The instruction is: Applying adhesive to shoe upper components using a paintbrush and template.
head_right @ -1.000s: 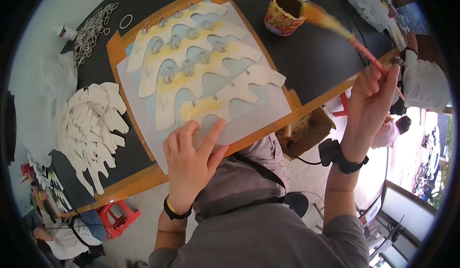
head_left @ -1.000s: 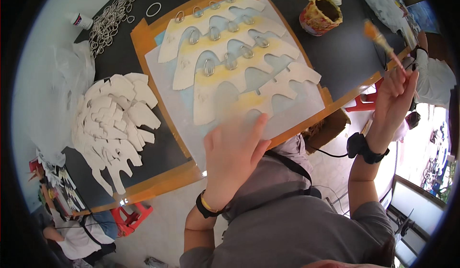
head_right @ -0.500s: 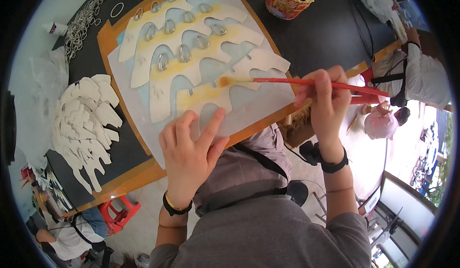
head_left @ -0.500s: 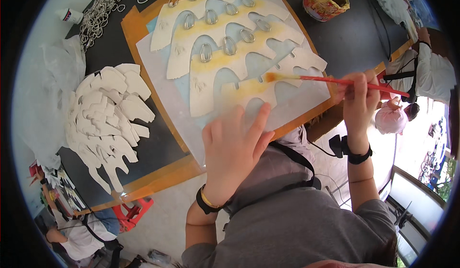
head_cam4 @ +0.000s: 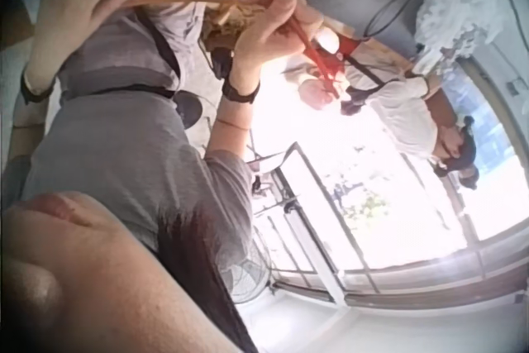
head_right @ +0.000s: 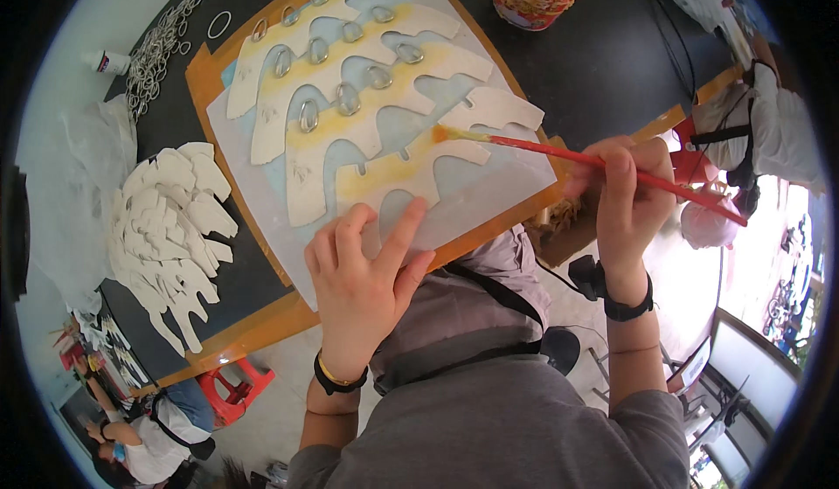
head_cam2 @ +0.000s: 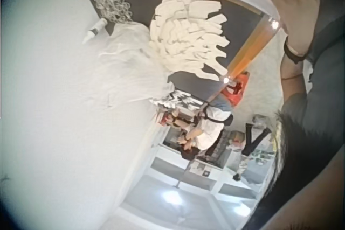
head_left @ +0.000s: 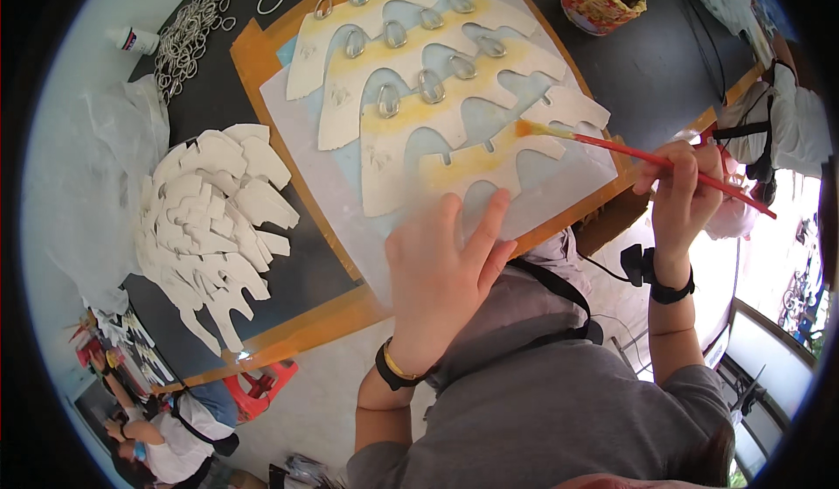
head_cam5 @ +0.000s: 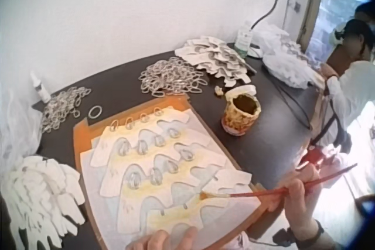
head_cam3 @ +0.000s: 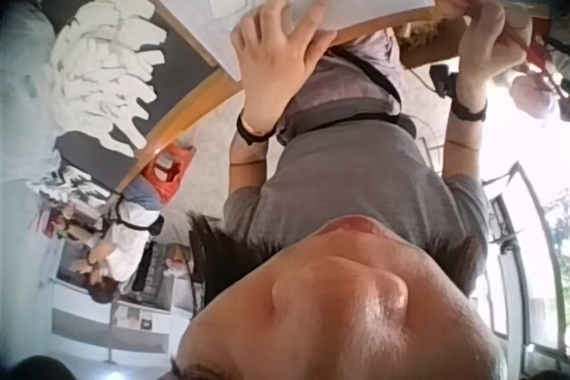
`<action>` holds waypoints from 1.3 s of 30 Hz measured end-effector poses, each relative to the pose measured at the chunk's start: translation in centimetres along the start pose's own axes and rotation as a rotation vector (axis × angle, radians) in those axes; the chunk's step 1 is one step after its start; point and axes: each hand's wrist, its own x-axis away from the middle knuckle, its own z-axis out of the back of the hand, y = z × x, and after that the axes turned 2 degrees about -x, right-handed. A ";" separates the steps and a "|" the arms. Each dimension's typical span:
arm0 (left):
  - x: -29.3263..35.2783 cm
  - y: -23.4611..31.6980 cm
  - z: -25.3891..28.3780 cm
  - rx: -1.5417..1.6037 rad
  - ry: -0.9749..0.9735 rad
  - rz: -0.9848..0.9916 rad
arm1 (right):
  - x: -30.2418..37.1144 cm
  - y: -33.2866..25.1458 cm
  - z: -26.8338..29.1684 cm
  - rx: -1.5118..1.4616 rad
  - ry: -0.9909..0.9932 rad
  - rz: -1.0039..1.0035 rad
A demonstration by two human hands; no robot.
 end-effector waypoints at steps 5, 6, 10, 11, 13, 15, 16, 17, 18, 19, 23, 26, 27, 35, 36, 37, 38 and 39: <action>0.1 -0.1 -0.2 0.002 -0.002 -0.008 | 1.3 -0.6 -0.6 -0.065 -0.185 0.183; 0.1 -0.1 -0.2 -0.009 0.001 -0.011 | 1.3 -0.6 -0.4 -0.062 -0.183 0.182; 0.0 0.0 -0.1 -0.021 -0.002 -0.014 | 0.5 -0.6 0.3 0.048 -0.200 0.216; 0.1 -0.1 -0.1 -0.025 -0.001 -0.014 | 0.3 -0.7 0.5 0.090 -0.194 0.245; 0.1 -0.1 -0.1 -0.028 0.000 -0.016 | 0.5 -0.9 0.5 0.134 -0.186 0.274; 0.0 -0.1 -0.2 -0.035 0.001 -0.020 | 1.2 -1.2 0.1 -0.007 -0.204 0.307; 0.1 -0.1 -0.2 -0.035 0.000 -0.020 | 1.2 -1.4 -0.1 -0.007 -0.204 0.305; 0.1 -0.1 -0.2 -0.040 -0.001 -0.019 | 1.1 -1.6 -0.2 0.038 -0.296 0.315; 0.1 -0.1 -0.2 -0.044 -0.001 -0.017 | 1.1 -1.7 -0.3 0.082 -0.388 0.325; 0.1 -0.1 -0.2 -0.043 -0.001 -0.018 | 1.3 -1.0 0.1 0.085 -0.351 0.288; 0.1 -0.1 -0.2 -0.035 0.003 -0.017 | 0.5 -0.2 0.7 0.013 -0.233 0.277; 0.1 -0.1 -0.2 -0.029 -0.003 -0.014 | 1.1 -1.2 0.7 0.064 -0.198 0.303; 0.0 0.0 -0.2 -0.030 -0.005 -0.012 | 1.1 -1.2 0.5 0.065 -0.197 0.302; 0.1 0.1 -0.1 -0.039 -0.006 -0.004 | 1.1 -0.4 0.7 0.075 -0.190 0.243; 0.0 0.2 -0.1 -0.036 -0.004 -0.004 | 1.0 -0.4 0.9 0.020 -0.142 0.253; 0.1 0.2 -0.2 -0.037 -0.005 -0.003 | 1.1 -0.4 1.1 0.052 -0.136 0.286; 0.2 0.1 -0.2 -0.046 -0.007 -0.003 | 1.1 -0.5 1.1 0.051 -0.137 0.286; 0.2 0.1 -0.3 -0.054 -0.009 -0.002 | 1.3 -0.7 1.0 0.083 -0.202 0.315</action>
